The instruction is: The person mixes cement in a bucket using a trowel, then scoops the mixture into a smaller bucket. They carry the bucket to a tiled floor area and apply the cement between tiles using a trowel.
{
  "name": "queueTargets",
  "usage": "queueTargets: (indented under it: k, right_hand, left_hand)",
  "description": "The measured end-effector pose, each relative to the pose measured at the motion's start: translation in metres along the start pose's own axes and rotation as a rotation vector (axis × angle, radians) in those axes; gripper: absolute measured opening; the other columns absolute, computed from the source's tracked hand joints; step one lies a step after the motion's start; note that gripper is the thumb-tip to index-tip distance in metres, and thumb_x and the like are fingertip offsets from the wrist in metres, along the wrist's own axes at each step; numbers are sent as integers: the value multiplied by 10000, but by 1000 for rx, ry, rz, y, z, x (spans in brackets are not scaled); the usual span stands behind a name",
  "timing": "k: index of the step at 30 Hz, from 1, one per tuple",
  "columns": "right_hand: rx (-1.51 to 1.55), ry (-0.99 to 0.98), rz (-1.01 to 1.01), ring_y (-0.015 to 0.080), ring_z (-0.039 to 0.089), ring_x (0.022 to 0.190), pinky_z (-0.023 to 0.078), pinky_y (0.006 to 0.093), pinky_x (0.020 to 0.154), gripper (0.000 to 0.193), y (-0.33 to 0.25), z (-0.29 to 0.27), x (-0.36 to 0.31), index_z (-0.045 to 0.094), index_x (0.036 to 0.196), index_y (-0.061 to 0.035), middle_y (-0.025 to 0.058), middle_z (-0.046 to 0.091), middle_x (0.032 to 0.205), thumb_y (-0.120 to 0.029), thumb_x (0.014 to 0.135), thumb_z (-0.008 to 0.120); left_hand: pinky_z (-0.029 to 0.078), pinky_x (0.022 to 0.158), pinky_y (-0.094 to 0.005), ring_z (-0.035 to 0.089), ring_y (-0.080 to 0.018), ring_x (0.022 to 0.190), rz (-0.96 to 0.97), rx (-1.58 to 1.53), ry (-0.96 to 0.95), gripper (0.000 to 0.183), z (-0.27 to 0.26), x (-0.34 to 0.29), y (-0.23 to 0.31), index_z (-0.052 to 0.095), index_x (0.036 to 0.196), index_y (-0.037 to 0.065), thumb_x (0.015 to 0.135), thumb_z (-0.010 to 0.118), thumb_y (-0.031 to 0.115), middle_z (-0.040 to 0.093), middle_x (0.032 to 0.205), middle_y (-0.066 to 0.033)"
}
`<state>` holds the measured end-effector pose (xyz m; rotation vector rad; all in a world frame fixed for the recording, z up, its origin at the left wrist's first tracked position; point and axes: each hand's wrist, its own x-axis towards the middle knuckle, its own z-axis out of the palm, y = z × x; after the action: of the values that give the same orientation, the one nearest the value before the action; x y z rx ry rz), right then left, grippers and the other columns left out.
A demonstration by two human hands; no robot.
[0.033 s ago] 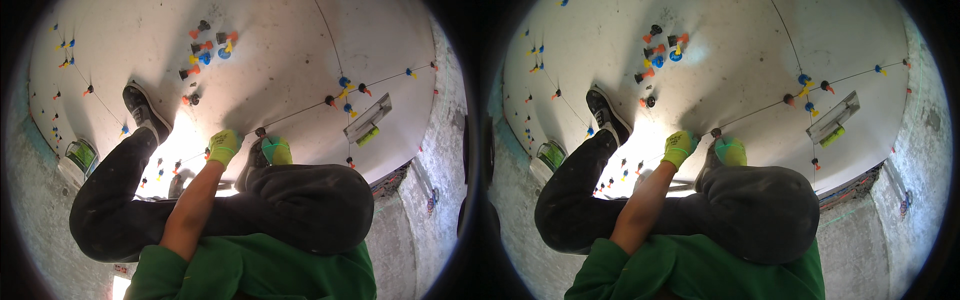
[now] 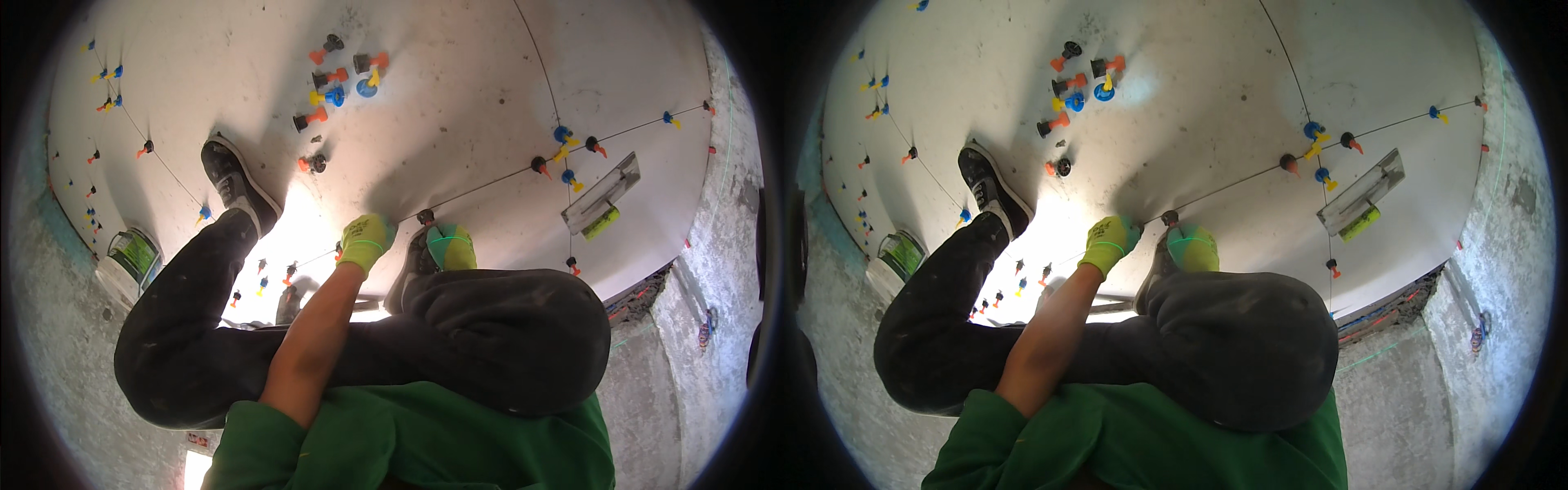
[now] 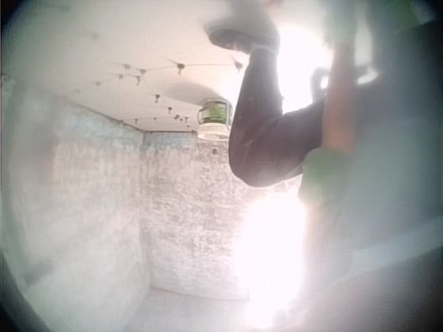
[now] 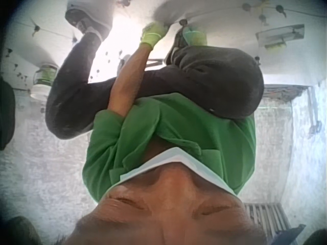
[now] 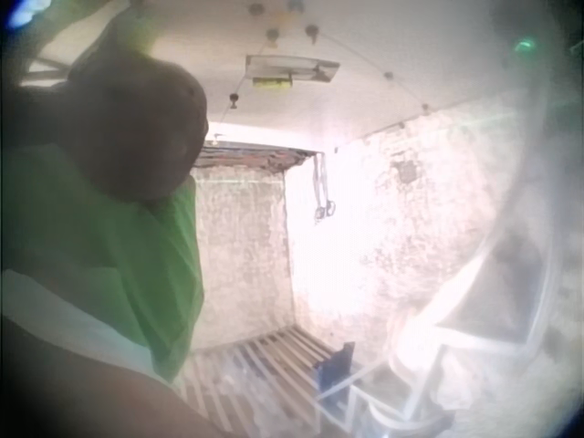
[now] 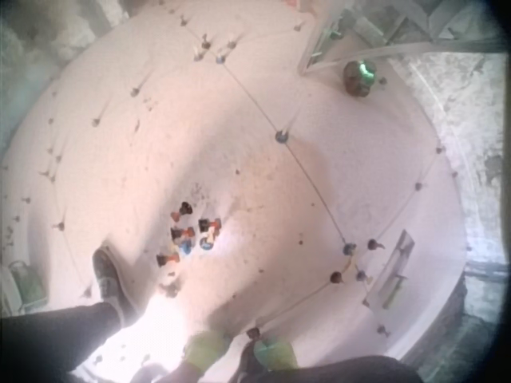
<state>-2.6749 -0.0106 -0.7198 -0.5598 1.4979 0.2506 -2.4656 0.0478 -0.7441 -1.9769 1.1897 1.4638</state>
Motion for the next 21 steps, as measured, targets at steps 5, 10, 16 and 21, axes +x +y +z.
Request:
queueTargets:
  k: [5,10,16,21]
  right_hand:
    - [5,-8,10,137,493,461,407,282,427,226,-2,1,3,630,863,-17,44,567,615,-193,898,492]
    - [-11,-14,16,134,491,460,405,281,423,226,-5,2,8,627,854,-23,41,568,619,-205,900,500]
    - [-58,-27,47,132,488,457,401,279,418,228,-14,9,13,623,845,-31,36,569,624,-220,902,509]
    - [-83,-62,69,129,486,456,398,277,414,230,-10,9,29,620,836,-37,32,570,627,-232,903,516]
  left_hand:
    - [473,457,-309,596,-189,494,-308,-639,-515,451,-19,-4,3,640,710,5,896,519,397,629,628,-101]
    - [470,456,-312,582,-200,490,-285,-833,-577,419,-20,-8,11,640,753,5,893,552,390,610,606,-96]
    - [477,460,-308,576,-196,490,-349,-934,-581,427,-16,-23,7,644,758,0,898,569,397,603,601,-95]
    - [485,445,-303,593,-202,496,-272,-971,-516,447,-19,-16,12,656,772,-13,911,548,398,618,619,-108]
